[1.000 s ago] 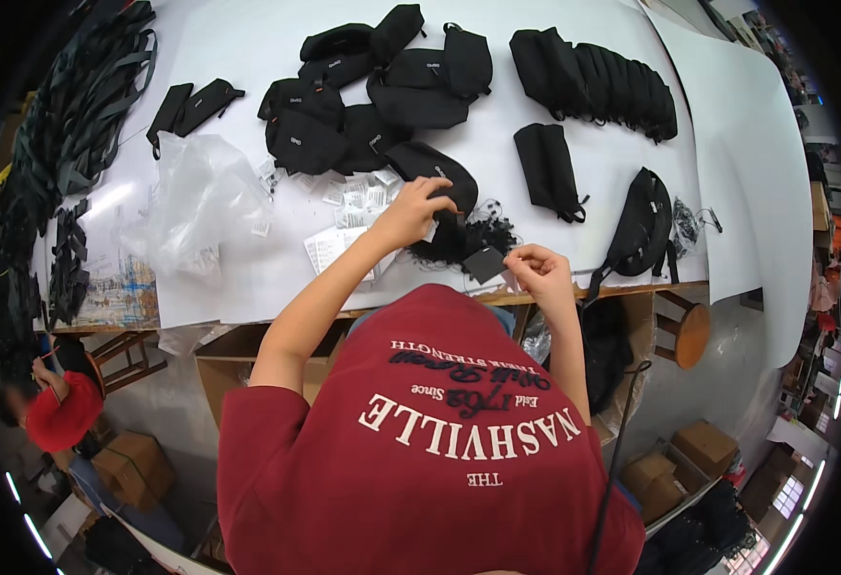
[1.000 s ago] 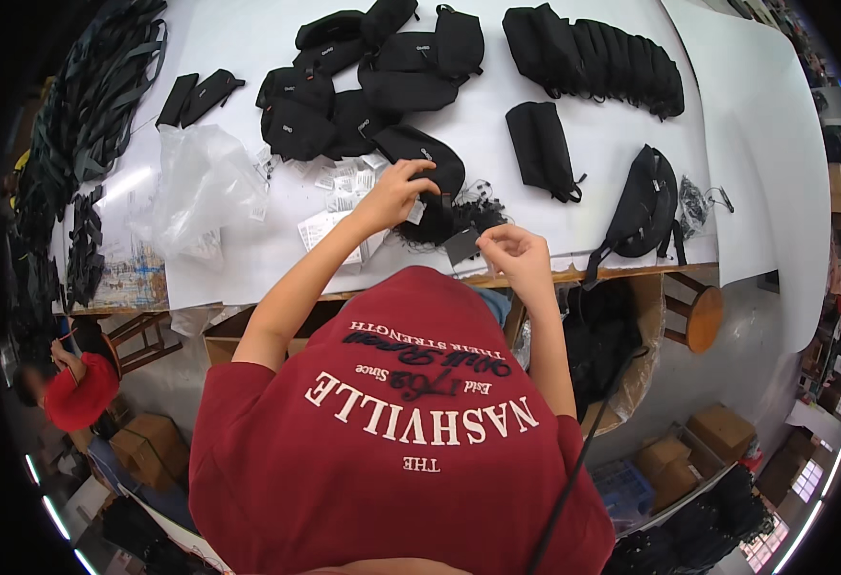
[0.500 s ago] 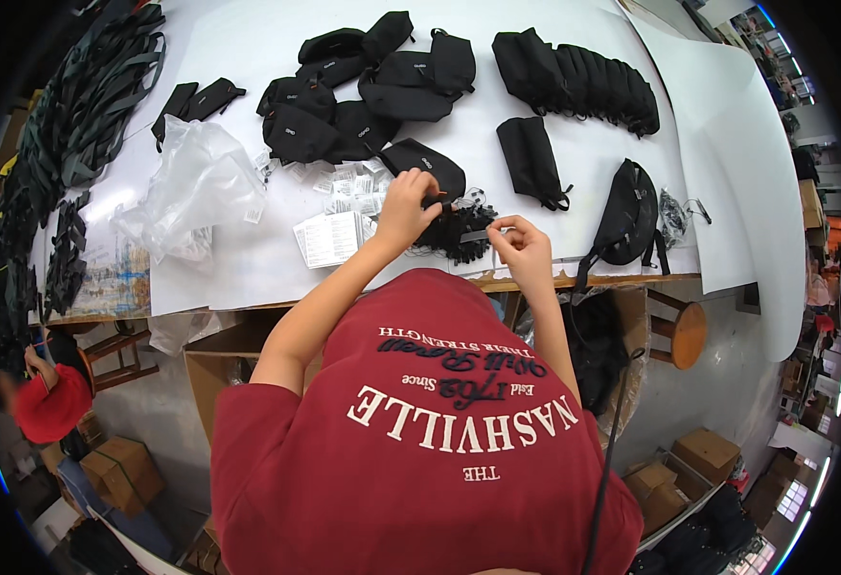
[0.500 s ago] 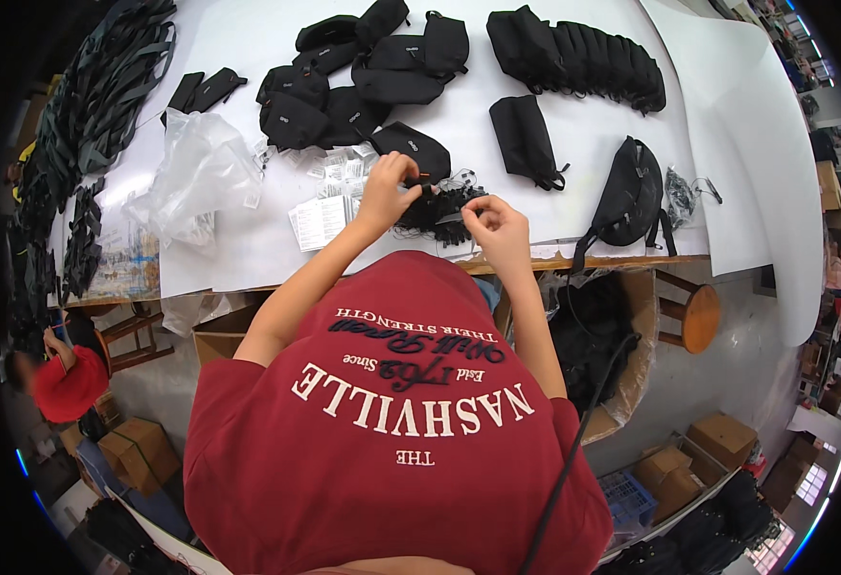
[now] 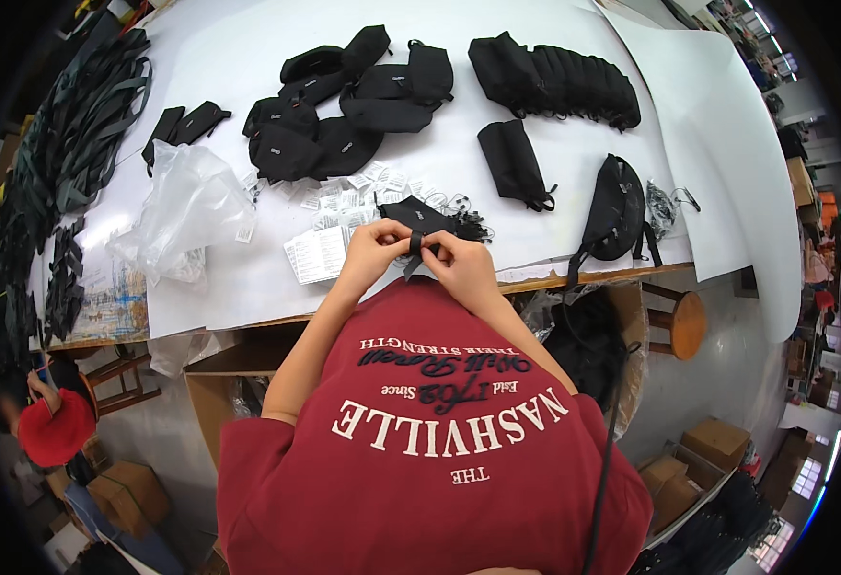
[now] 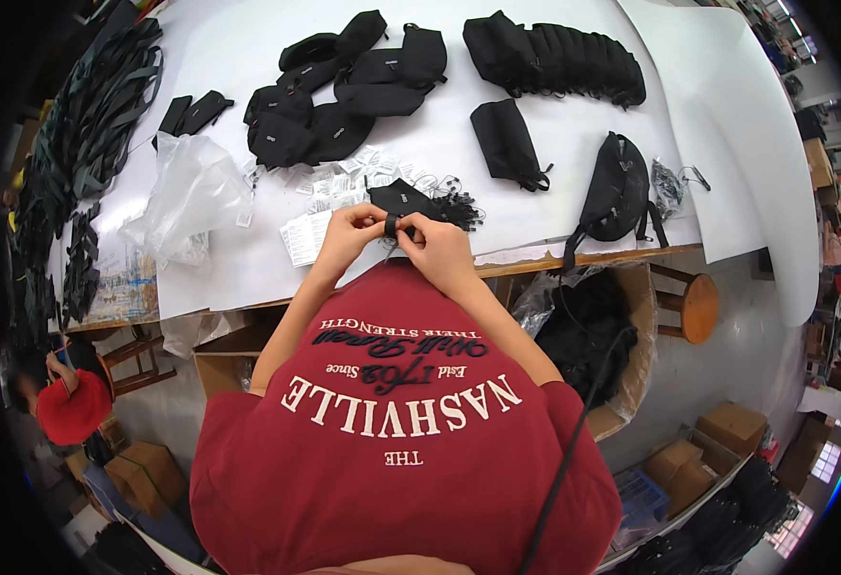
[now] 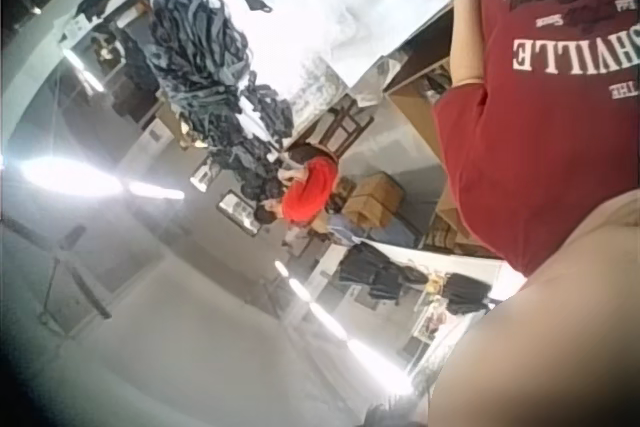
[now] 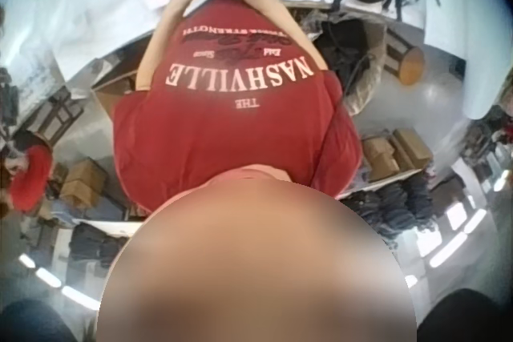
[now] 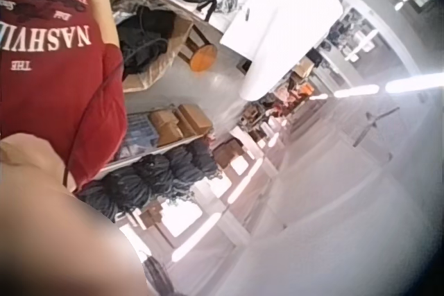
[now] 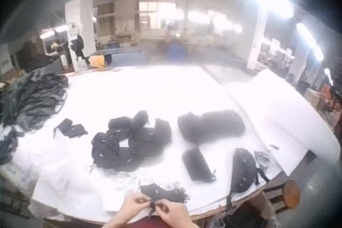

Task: Assembling and labeling black soft-shell pouches or cases at a workstation.

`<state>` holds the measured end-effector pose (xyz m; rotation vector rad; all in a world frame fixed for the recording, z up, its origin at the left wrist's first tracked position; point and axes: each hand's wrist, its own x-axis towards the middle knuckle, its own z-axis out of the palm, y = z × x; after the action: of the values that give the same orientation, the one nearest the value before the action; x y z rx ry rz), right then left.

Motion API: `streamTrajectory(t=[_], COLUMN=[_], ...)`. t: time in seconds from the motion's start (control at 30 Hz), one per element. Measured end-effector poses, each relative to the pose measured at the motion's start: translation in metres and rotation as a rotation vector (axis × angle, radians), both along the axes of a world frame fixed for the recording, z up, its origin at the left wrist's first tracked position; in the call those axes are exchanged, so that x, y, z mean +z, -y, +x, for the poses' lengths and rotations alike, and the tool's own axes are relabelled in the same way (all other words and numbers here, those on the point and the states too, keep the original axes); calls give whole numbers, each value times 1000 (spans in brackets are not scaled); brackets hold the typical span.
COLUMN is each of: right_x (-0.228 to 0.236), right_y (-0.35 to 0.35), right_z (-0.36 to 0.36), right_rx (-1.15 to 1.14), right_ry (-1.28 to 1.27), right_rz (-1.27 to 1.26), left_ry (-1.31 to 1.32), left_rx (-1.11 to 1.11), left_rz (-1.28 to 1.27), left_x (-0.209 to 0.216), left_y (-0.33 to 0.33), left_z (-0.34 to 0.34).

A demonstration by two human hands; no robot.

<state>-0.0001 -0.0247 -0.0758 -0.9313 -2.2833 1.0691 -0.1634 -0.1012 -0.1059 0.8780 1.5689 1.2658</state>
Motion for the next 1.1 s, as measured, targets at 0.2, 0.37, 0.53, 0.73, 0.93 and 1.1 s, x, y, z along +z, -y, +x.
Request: streamTrajectory(t=[0.2,0.37,0.53,0.73,0.93,1.1], right_x=[-10,26,37,38,48,53], right_y=[-6,-4,4,7,12,17], right_z=[6,15,18,21,20,20], right_rx=[38,63,119,167,123,83], right_ry=[-405,-457,-455,-512,-515,-450], right_rz=[-872,-923,-947,-940,-788,-595], left_ry=[105,282,481,423,321,312], left_rx=[109,39,-40,-37,-12,-63], left_rz=[99,255,275,95,182,125], left_x=[23,40,67,81,84,95], left_y=[10,15,13,15,19,21], left_z=[2,1,8,15,18,21])
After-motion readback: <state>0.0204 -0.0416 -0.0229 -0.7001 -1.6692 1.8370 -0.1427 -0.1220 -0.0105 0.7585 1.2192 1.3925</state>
